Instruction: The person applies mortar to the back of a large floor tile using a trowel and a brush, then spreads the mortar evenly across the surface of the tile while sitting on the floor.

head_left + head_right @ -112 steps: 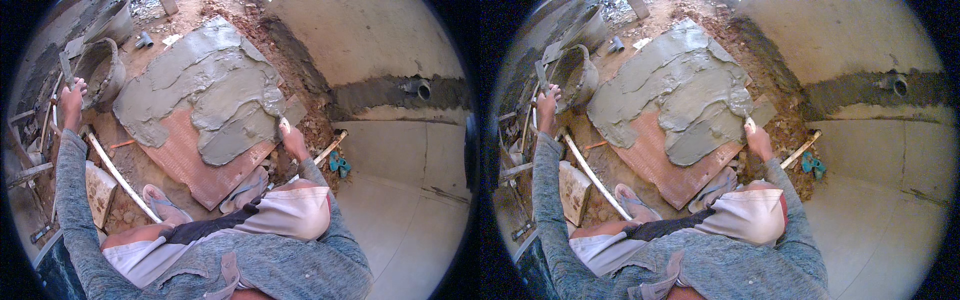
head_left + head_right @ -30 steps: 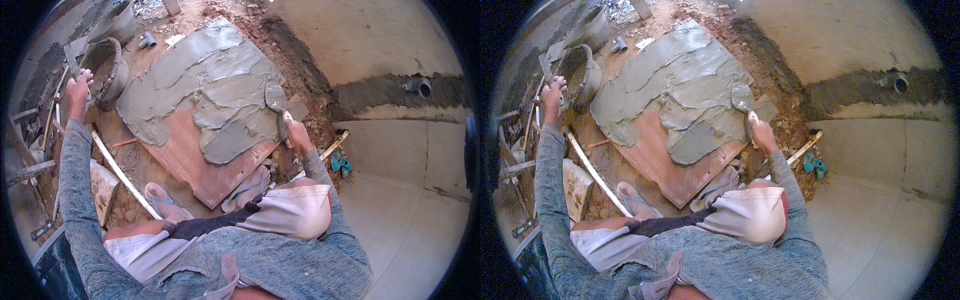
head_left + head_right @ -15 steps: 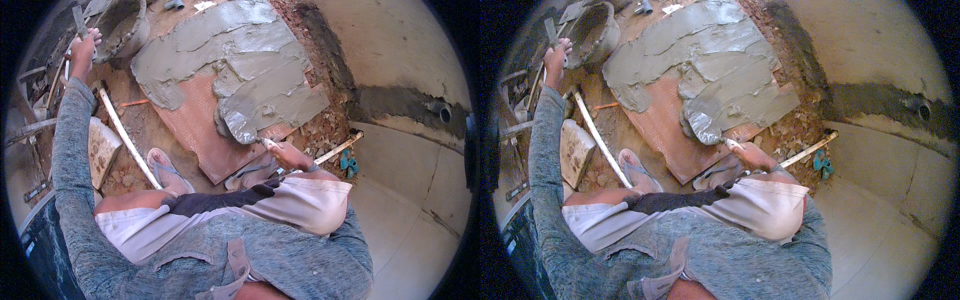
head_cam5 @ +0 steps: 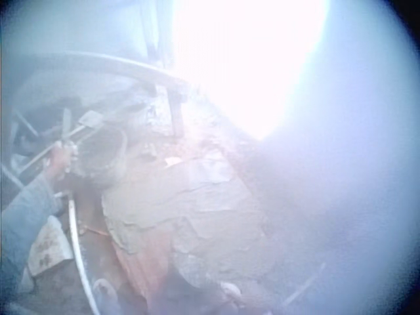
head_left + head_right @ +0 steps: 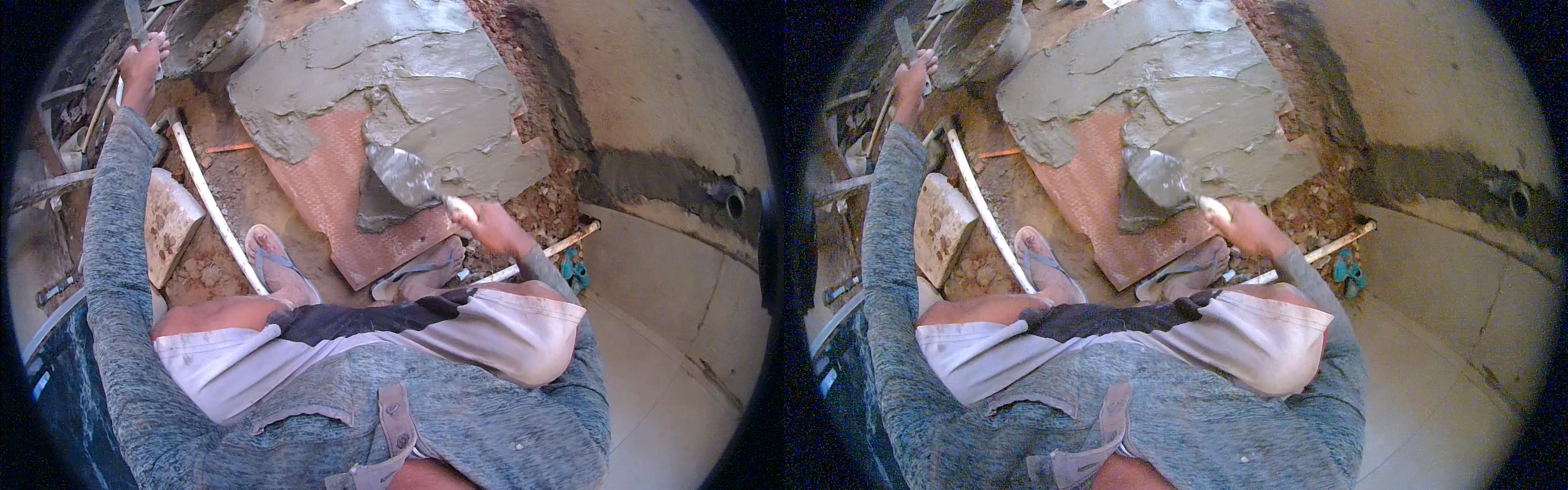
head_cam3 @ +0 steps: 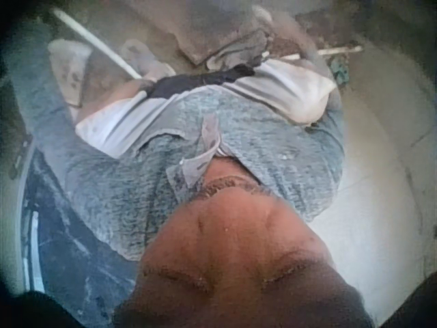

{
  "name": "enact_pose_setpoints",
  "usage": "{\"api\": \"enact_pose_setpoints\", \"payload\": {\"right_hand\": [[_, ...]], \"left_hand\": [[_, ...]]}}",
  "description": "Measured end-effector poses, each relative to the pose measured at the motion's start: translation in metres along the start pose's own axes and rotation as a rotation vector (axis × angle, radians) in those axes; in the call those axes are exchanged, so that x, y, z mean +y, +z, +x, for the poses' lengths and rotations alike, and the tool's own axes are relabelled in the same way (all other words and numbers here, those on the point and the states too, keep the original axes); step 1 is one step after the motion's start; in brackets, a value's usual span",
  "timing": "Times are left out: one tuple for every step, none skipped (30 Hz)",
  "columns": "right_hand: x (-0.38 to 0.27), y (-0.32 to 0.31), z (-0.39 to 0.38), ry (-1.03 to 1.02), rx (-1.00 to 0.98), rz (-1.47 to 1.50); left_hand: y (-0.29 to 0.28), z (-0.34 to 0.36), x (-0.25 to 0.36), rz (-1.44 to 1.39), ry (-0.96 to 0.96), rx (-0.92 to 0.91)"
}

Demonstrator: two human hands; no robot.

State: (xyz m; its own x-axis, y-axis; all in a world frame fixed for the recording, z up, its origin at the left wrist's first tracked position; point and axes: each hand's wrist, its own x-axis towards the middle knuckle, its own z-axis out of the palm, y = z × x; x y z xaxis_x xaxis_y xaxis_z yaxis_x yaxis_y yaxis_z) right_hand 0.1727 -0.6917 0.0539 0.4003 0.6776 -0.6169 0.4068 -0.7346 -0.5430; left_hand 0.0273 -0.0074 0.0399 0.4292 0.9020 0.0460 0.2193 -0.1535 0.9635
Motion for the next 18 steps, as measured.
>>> {"api": "enact_pose_setpoints", "payload": {"right_hand": [[0.002,-0.006,0.015,0.024,-0.055,-0.035],[0.006,-0.010,0.032,0.052,-0.107,-0.064],[0.009,-0.010,0.041,0.078,-0.165,-0.093],[0.010,-0.008,0.043,0.093,-0.208,-0.093],[0.010,-0.006,0.045,0.106,-0.258,-0.093],[0.010,-0.002,0.046,0.119,-0.307,-0.093],[0.009,0.004,0.043,0.163,-0.374,-0.090],[0.006,0.008,0.039,0.202,-0.439,-0.096],[0.003,0.012,0.034,0.241,-0.503,-0.102],[0.002,0.014,0.030,0.233,-0.528,-0.097],[0.001,0.016,0.024,0.231,-0.549,-0.089],[0.001,0.018,0.017,0.229,-0.570,-0.081],[0.002,0.021,0.010,0.226,-0.591,-0.071],[0.005,0.024,0.001,0.166,-0.505,0.004],[0.012,0.027,-0.009,0.103,-0.419,0.078],[0.018,0.028,-0.015,0.041,-0.332,0.151],[0.014,0.021,-0.018,0.056,-0.372,0.130],[0.003,0.006,-0.021,0.071,-0.412,0.105]], "left_hand": [[-0.004,0.003,-0.003,0.000,-0.001,0.010],[-0.004,0.010,-0.010,0.000,0.000,0.013],[-0.003,0.010,-0.011,0.005,-0.002,0.018],[-0.001,0.011,-0.013,0.007,0.007,0.006],[0.001,0.007,-0.010,0.013,0.011,-0.003],[0.002,0.004,-0.009,0.019,0.014,-0.014],[-0.001,0.005,-0.015,0.025,0.022,-0.030],[-0.010,0.008,-0.021,0.030,0.032,-0.036],[-0.017,0.011,-0.026,0.033,0.043,-0.044],[-0.023,0.014,-0.031,0.004,0.021,0.010],[-0.022,0.015,-0.033,-0.030,-0.002,0.057],[-0.023,0.017,-0.032,0.001,-0.018,0.040],[-0.024,0.019,-0.032,0.031,-0.034,0.022],[-0.022,0.018,-0.032,0.034,-0.030,0.009],[-0.023,0.015,-0.033,0.039,-0.025,-0.002],[-0.023,0.013,-0.033,0.044,-0.021,-0.014],[-0.025,0.010,-0.033,0.025,-0.044,0.003],[-0.030,0.010,-0.034,0.004,-0.068,0.023]]}}
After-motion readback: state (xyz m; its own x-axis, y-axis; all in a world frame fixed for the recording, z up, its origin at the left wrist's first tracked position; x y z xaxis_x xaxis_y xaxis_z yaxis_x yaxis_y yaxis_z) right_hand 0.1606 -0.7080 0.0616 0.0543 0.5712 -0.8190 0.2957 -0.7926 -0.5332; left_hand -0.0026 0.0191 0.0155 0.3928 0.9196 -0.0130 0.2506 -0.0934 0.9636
